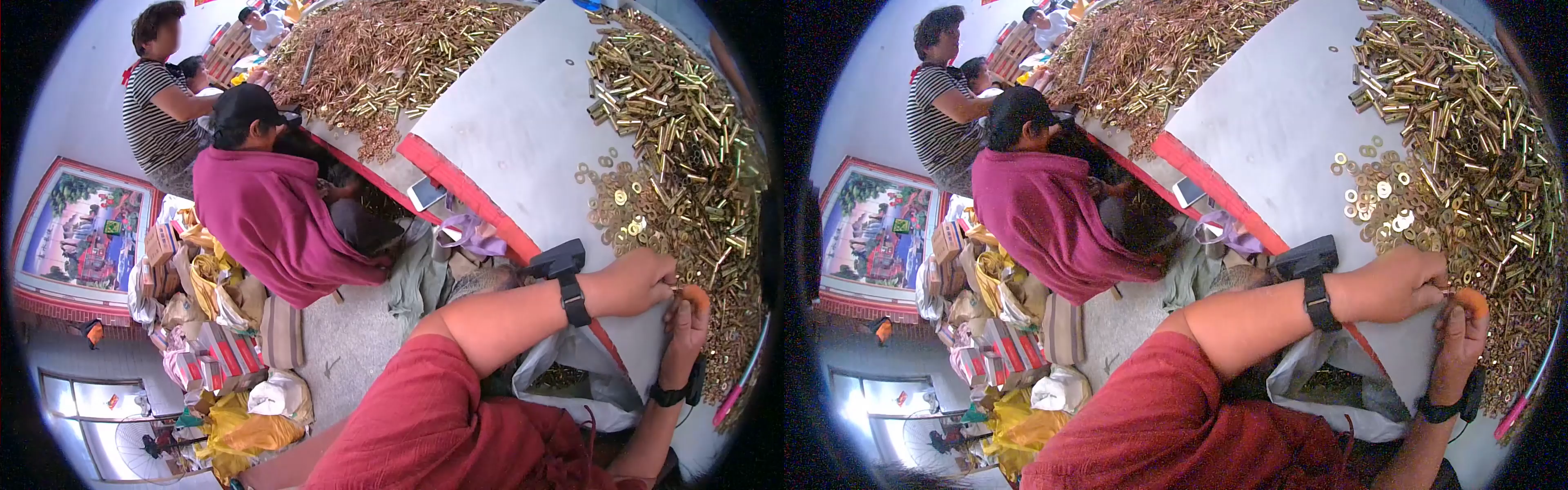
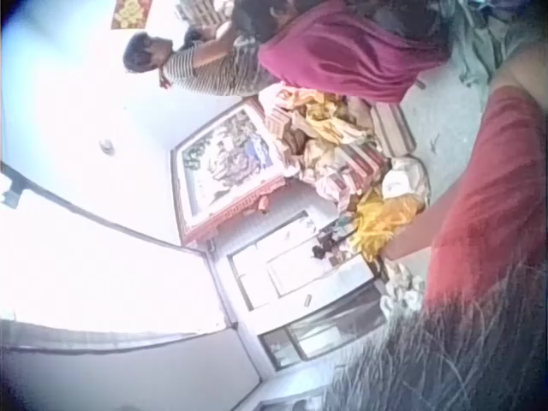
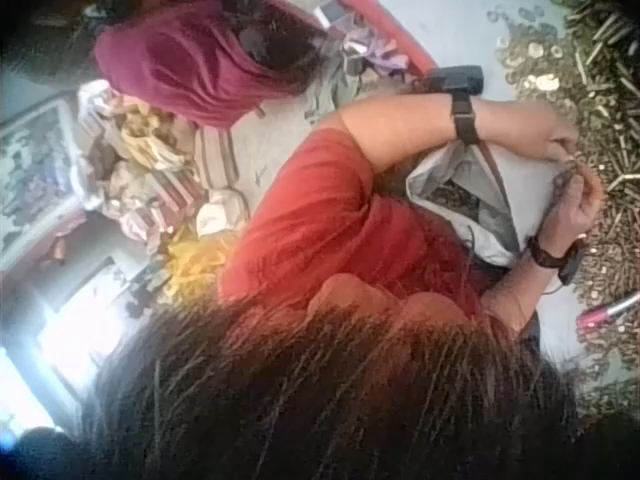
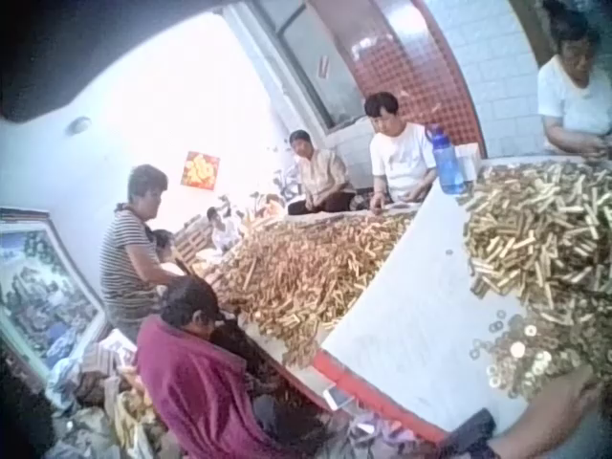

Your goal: The person sorts and assembles small brass washers, brass pins, and metal tubes by hand at a workbench.

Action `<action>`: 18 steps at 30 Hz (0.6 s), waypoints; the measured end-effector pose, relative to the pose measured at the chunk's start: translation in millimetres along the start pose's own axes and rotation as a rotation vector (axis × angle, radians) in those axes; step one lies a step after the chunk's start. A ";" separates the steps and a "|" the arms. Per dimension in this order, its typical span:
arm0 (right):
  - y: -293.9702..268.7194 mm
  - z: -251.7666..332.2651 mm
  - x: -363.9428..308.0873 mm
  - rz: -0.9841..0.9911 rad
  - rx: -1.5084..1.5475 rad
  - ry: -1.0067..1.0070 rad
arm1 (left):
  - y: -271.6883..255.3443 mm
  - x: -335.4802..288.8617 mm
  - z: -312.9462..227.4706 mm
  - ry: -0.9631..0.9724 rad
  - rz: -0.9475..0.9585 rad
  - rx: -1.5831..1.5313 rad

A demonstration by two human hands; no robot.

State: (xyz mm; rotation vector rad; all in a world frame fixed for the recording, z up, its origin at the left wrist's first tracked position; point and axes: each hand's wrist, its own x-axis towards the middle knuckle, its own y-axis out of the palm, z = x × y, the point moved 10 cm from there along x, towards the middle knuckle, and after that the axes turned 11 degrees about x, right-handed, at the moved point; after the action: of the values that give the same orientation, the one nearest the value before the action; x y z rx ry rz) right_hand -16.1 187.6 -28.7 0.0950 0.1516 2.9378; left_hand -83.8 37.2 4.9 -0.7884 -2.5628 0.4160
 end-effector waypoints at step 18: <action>2.0 -4.2 2.9 -0.007 0.009 0.019 | -2.3 5.6 -8.3 0.042 0.033 0.064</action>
State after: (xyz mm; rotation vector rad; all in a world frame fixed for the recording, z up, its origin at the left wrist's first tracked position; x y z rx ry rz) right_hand -19.7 185.8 -32.5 0.0675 0.1683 2.9317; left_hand -85.1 39.9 14.7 -0.8094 -2.4877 0.4840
